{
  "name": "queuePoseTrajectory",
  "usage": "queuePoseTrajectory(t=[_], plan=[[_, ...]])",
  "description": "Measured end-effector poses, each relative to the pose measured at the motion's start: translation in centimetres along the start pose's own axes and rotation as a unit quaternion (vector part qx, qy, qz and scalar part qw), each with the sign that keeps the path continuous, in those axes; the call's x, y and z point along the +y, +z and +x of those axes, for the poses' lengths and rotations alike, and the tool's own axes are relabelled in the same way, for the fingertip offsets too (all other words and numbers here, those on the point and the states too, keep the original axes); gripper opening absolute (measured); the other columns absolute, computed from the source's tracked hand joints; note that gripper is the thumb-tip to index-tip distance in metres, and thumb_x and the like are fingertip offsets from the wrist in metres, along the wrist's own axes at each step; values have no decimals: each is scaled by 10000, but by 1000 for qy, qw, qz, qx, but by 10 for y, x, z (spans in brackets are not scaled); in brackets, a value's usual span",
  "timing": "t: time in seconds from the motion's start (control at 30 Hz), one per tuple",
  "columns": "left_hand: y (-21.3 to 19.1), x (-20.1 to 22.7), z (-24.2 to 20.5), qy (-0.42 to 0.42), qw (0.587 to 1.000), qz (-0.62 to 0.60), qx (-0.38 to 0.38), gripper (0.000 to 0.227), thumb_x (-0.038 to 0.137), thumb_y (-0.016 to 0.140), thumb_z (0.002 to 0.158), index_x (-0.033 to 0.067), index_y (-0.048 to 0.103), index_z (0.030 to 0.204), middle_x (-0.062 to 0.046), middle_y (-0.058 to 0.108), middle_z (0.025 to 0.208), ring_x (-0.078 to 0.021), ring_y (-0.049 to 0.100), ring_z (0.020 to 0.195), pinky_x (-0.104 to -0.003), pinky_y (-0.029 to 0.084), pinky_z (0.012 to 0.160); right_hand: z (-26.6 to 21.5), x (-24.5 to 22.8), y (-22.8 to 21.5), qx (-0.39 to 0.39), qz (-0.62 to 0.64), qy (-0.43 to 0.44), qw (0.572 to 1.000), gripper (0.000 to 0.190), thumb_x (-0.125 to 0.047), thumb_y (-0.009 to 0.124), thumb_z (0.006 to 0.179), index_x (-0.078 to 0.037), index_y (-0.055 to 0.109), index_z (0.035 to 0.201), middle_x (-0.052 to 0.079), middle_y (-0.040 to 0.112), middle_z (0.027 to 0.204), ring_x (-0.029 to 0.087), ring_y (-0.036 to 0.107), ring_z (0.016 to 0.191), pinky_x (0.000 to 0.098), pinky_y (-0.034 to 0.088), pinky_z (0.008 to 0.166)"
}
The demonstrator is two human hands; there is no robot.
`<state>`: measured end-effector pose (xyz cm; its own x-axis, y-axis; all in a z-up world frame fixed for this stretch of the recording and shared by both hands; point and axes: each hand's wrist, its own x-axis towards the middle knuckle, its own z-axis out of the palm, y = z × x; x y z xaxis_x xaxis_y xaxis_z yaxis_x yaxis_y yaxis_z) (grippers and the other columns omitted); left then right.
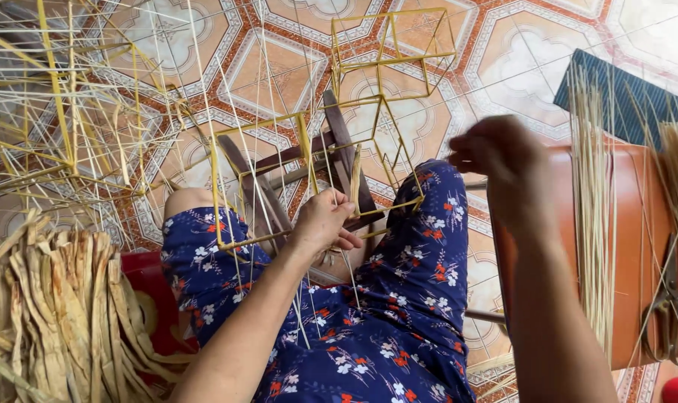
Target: Assembling and weaving thin bamboo strips into a cubic frame structure for lanterns or handicrafts.
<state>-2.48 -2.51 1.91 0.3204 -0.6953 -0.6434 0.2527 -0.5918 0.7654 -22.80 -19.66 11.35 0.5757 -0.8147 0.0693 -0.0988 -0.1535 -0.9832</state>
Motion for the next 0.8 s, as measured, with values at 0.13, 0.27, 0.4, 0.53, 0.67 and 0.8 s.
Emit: queuePoseTrajectory(t=[0.13, 0.27, 0.4, 0.53, 0.67, 0.8], plan=[[-2, -6, 3, 13, 1000, -17, 5, 194, 114, 530, 1021, -43, 547, 1135, -254, 683, 1003, -257, 751, 559, -275, 577, 382, 43, 41, 44, -78, 14, 89, 993, 110, -60, 575, 1032, 4, 619, 1110, 140, 744, 966, 192, 749, 847, 321, 622, 742], [-4, -8, 7, 7, 997, -77, -6, 208, 69, 510, 1014, -54, 524, 1181, -230, 682, 1047, -277, 747, 568, -273, 570, 376, 56, 53, 79, -218, -20, 182, 958, 147, -105, 585, 1005, 13, 650, 1062, 134, 770, 911, 194, 766, 781, 315, 644, 701], [-6, -7, 4, 12, 998, -60, -15, 229, 79, 499, 1012, -48, 516, 1201, -216, 699, 1051, -279, 747, 557, -274, 575, 369, 53, 58, 98, -294, -36, 202, 934, 151, -99, 599, 982, 22, 672, 1033, 126, 771, 862, 189, 776, 758, 303, 657, 689], [-5, -7, 3, 9, 998, -57, -15, 238, 97, 496, 1018, -38, 516, 1212, -234, 713, 1025, -275, 738, 541, -281, 558, 351, 53, 76, 108, -316, -89, 185, 926, 145, -97, 612, 977, 37, 662, 1000, 117, 765, 848, 185, 768, 728, 318, 649, 665], [-4, -8, 2, 15, 998, -63, -9, 246, 81, 486, 1016, -39, 522, 1228, -244, 714, 1033, -282, 735, 526, -290, 551, 342, 51, 77, 114, -302, -108, 174, 931, 136, -91, 609, 976, 27, 675, 991, 114, 767, 801, 177, 771, 688, 312, 650, 632], [-3, -8, 2, 21, 998, -66, -4, 254, 55, 473, 1005, -49, 526, 1231, -237, 713, 1055, -284, 736, 521, -291, 547, 337, 52, 83, 117, -304, -131, 176, 927, 117, -72, 625, 958, 24, 690, 971, 103, 765, 785, 172, 771, 667, 306, 649, 597]])
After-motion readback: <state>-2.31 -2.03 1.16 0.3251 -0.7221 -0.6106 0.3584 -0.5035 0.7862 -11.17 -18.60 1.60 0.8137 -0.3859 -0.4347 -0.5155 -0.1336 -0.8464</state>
